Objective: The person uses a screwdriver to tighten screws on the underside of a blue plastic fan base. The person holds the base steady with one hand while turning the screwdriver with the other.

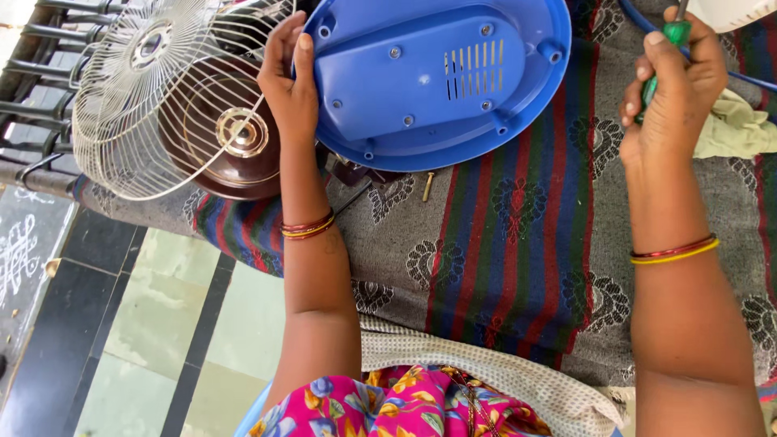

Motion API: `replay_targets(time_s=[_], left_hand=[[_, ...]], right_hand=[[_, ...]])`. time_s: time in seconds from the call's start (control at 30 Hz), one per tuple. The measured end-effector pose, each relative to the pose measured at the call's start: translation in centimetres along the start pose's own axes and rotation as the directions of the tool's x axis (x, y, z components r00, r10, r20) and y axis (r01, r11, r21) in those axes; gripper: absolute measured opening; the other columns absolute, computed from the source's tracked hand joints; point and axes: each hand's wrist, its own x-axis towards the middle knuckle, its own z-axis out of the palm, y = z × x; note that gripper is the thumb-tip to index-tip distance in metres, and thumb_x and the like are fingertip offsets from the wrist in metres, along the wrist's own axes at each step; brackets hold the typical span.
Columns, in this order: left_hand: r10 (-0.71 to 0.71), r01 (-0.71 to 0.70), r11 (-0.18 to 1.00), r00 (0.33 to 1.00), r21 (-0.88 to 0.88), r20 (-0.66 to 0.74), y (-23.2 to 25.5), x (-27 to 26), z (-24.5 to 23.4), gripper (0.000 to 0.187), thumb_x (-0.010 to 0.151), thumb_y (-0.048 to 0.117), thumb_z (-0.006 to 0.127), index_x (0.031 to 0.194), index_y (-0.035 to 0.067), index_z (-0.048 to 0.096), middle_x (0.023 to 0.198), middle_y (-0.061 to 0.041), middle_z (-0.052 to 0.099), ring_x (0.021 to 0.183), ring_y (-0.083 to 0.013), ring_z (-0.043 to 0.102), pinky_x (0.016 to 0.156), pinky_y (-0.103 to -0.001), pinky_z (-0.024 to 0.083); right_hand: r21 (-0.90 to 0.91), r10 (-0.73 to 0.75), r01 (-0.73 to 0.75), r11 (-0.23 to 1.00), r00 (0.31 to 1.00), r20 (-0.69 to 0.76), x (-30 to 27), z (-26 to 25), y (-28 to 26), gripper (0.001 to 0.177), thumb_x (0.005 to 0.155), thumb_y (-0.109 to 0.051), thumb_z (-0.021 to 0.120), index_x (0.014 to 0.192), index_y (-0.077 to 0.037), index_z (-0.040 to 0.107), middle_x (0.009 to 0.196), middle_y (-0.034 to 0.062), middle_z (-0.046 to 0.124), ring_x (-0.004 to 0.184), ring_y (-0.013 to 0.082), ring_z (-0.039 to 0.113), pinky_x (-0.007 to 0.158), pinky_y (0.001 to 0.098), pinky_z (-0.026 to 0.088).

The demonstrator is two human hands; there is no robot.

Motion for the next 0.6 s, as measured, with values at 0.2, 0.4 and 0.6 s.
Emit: replay_targets(time_s=[0.2,0.4,0.6], left_hand=[[-0.024,0.022,1.000,0.987,-0.016,-0.160,0.2,-2.7,0.1,0.040,0.108,0.024,0.065,0.142,0.003,0.056,0.121,-0.008,0.074,0.098,-0.0083,0.065,0.083,-0.023,0.051],[-0.319,0.291,0.931,0.942,-0.222,-0.103,-2.8,-3.6,-0.3,0.060,0.108,0.048,0.057,0.150,0.007,0.045,0.131,-0.016,0.061,0.115,-0.0222,0.058,0.099,-0.035,0.049],[-0.605,0.592,0.735,0.793,-0.330,0.073,-2.6,-3.6,-0.8,0.096,0.086,0.078,0.048,0.154,0.012,0.034,0.144,-0.019,0.054,0.133,-0.0382,0.058,0.108,-0.053,0.053]], right_hand=[[0.186,0.137,-0.137,0.973,0.990,0.010,0.4,-0.6,1.8,0.013,0.113,-0.015,0.072,0.124,-0.012,0.066,0.078,0.0034,0.057,0.051,0.0122,0.049,0.043,0.0264,0.036],[0.068,0.238,-0.236,0.969,0.971,-0.026,0.6,-0.5,2.6,0.013,0.107,-0.022,0.076,0.107,-0.012,0.068,0.073,-0.0009,0.055,0.050,0.0100,0.047,0.045,0.0266,0.038],[-0.034,0.277,-0.276,0.961,0.960,0.046,-0.5,1.5,2.6,0.015,0.107,-0.025,0.069,0.113,-0.011,0.068,0.075,-0.0018,0.059,0.051,0.0080,0.051,0.044,0.0252,0.038]])
